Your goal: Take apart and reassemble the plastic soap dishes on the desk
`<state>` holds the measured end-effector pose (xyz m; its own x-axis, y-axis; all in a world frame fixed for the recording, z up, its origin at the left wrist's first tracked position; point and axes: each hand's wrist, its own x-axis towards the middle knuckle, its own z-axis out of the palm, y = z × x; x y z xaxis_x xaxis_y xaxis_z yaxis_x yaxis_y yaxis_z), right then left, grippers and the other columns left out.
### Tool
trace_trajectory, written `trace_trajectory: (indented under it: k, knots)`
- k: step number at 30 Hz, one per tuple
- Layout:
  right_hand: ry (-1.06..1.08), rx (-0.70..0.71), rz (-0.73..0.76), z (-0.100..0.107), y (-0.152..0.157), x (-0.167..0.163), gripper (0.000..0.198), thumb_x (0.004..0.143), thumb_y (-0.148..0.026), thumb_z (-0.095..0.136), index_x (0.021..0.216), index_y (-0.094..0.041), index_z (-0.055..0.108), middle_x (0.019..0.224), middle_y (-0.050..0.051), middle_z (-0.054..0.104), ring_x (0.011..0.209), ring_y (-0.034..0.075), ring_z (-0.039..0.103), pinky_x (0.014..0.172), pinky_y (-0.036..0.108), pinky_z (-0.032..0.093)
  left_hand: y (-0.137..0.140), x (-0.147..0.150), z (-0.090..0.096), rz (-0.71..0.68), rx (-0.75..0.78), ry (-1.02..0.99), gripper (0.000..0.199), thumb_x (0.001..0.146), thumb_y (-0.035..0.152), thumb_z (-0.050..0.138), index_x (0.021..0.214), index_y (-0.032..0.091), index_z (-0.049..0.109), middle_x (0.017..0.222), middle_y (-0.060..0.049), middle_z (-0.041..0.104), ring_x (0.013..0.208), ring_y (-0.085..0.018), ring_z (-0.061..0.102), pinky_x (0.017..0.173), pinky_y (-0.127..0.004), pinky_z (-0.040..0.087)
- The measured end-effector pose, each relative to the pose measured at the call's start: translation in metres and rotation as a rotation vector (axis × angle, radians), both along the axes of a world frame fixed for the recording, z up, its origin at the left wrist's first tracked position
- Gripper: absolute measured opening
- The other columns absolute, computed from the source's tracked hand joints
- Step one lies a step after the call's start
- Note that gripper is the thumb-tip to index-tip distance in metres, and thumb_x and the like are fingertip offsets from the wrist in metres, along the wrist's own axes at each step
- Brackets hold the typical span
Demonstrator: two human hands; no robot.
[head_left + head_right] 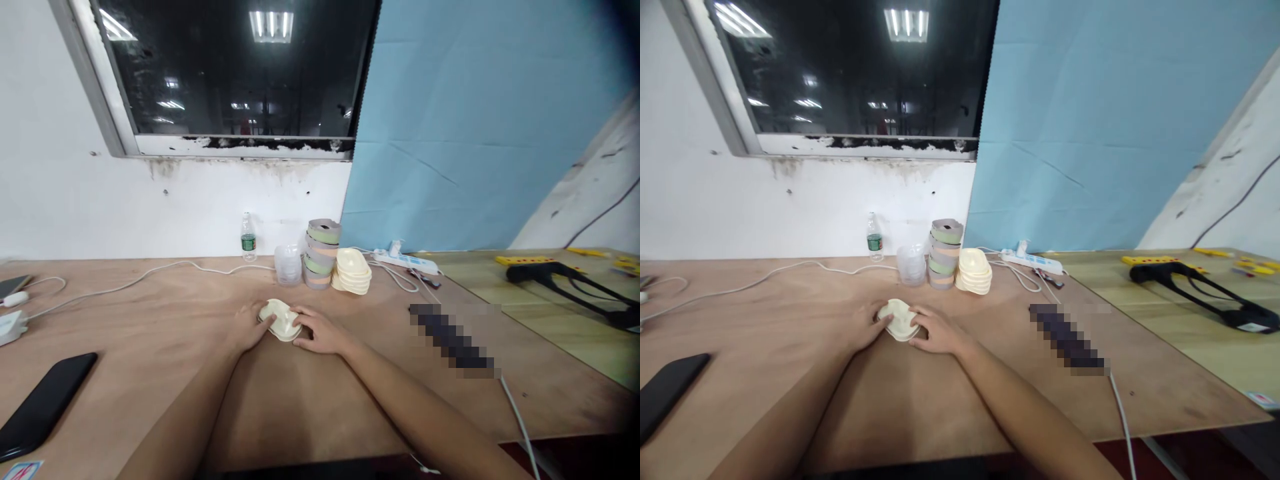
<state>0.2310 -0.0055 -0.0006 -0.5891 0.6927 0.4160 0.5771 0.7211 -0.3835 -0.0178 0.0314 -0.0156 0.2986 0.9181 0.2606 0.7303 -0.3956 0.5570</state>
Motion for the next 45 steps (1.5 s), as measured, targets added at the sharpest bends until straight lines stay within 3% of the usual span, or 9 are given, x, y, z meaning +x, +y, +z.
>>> trace_trajectory:
  k: [4, 10, 17, 23, 26, 31, 35, 40, 45]
  knots:
    - [0.016, 0.025, -0.022, 0.003, 0.001, 0.002, 0.041, 0.075, -0.041, 0.07, 0.112, -0.023, 0.062, 0.129, 0.01, 0.055, 0.118, 0.025, 0.053, 0.1, 0.04, 0.042, -0.01, 0.005, 0.003, -0.058, 0.005, 0.175, 0.052, 0.085, 0.056, 0.051, 0.127, 0.026, 0.057, 0.14, -0.008, 0.049, 0.122, -0.031, 0.05, 0.103, -0.048, 0.034]
    - [0.02, 0.012, -0.062, 0.0, 0.007, 0.003, 0.037, 0.079, -0.043, 0.067, 0.109, -0.022, 0.063, 0.117, 0.01, 0.06, 0.106, 0.023, 0.058, 0.094, 0.039, 0.046, -0.012, 0.006, 0.004, -0.04, 0.04, 0.217, 0.055, 0.085, 0.055, 0.05, 0.13, 0.024, 0.053, 0.133, -0.01, 0.052, 0.119, -0.029, 0.05, 0.1, -0.043, 0.036]
    - [0.087, 0.051, -0.095, -0.012, 0.015, 0.006, 0.029, 0.087, -0.02, 0.052, 0.114, -0.022, 0.061, 0.123, 0.01, 0.056, 0.115, 0.022, 0.053, 0.098, 0.04, 0.044, -0.013, 0.004, 0.016, 0.142, 0.054, 0.292, 0.051, 0.09, 0.059, 0.038, 0.116, 0.023, 0.063, 0.107, -0.012, 0.063, 0.106, -0.031, 0.055, 0.091, -0.045, 0.038]
    - [0.083, 0.101, -0.148, -0.012, 0.014, 0.006, 0.03, 0.088, -0.02, 0.05, 0.117, -0.024, 0.06, 0.123, 0.009, 0.057, 0.115, 0.021, 0.054, 0.098, 0.04, 0.045, -0.019, 0.007, 0.013, -0.181, 0.091, 0.204, 0.082, 0.078, 0.073, 0.049, 0.141, 0.021, 0.039, 0.141, -0.01, 0.047, 0.123, -0.032, 0.045, 0.102, -0.044, 0.031]
    - [0.092, 0.222, -0.24, 0.01, 0.026, 0.014, 0.029, 0.089, -0.024, 0.05, 0.116, -0.024, 0.06, 0.122, 0.009, 0.057, 0.113, 0.023, 0.054, 0.097, 0.041, 0.045, -0.021, 0.01, 0.009, -0.171, 0.091, 0.216, 0.086, 0.074, 0.073, 0.053, 0.141, 0.022, 0.038, 0.139, -0.011, 0.048, 0.121, -0.033, 0.046, 0.101, -0.046, 0.031]
    - [0.205, 0.544, -0.526, 0.08, 0.077, 0.044, 0.028, 0.088, -0.026, 0.05, 0.112, -0.02, 0.062, 0.115, 0.012, 0.059, 0.111, 0.027, 0.052, 0.098, 0.045, 0.041, -0.025, 0.012, 0.009, -0.142, 0.068, 0.218, 0.082, 0.073, 0.072, 0.055, 0.138, 0.024, 0.04, 0.138, -0.011, 0.048, 0.12, -0.032, 0.046, 0.099, -0.045, 0.033]
    - [0.121, 0.613, -0.689, 0.121, 0.111, 0.064, 0.037, 0.09, -0.036, 0.047, 0.121, -0.02, 0.057, 0.126, 0.014, 0.052, 0.118, 0.031, 0.044, 0.098, 0.049, 0.038, -0.028, 0.014, 0.013, -0.157, 0.045, 0.196, 0.078, 0.075, 0.07, 0.055, 0.138, 0.026, 0.042, 0.138, -0.01, 0.048, 0.119, -0.031, 0.046, 0.099, -0.044, 0.034]
    - [-0.03, 0.503, -0.759, 0.129, 0.126, 0.075, 0.037, 0.093, -0.041, 0.04, 0.116, -0.02, 0.06, 0.131, 0.015, 0.05, 0.118, 0.032, 0.044, 0.096, 0.05, 0.038, -0.029, 0.014, 0.013, -0.165, 0.024, 0.174, 0.07, 0.082, 0.066, 0.048, 0.138, 0.024, 0.042, 0.139, -0.01, 0.047, 0.122, -0.029, 0.044, 0.101, -0.044, 0.032]
    - [0.01, 0.449, -0.709, 0.132, 0.136, 0.076, 0.028, 0.093, -0.032, 0.039, 0.096, -0.017, 0.063, 0.103, 0.013, 0.062, 0.097, 0.026, 0.053, 0.088, 0.041, 0.041, -0.026, 0.014, 0.009, -0.161, 0.024, 0.172, 0.065, 0.085, 0.063, 0.047, 0.137, 0.023, 0.043, 0.137, -0.01, 0.048, 0.121, -0.029, 0.045, 0.101, -0.043, 0.033]
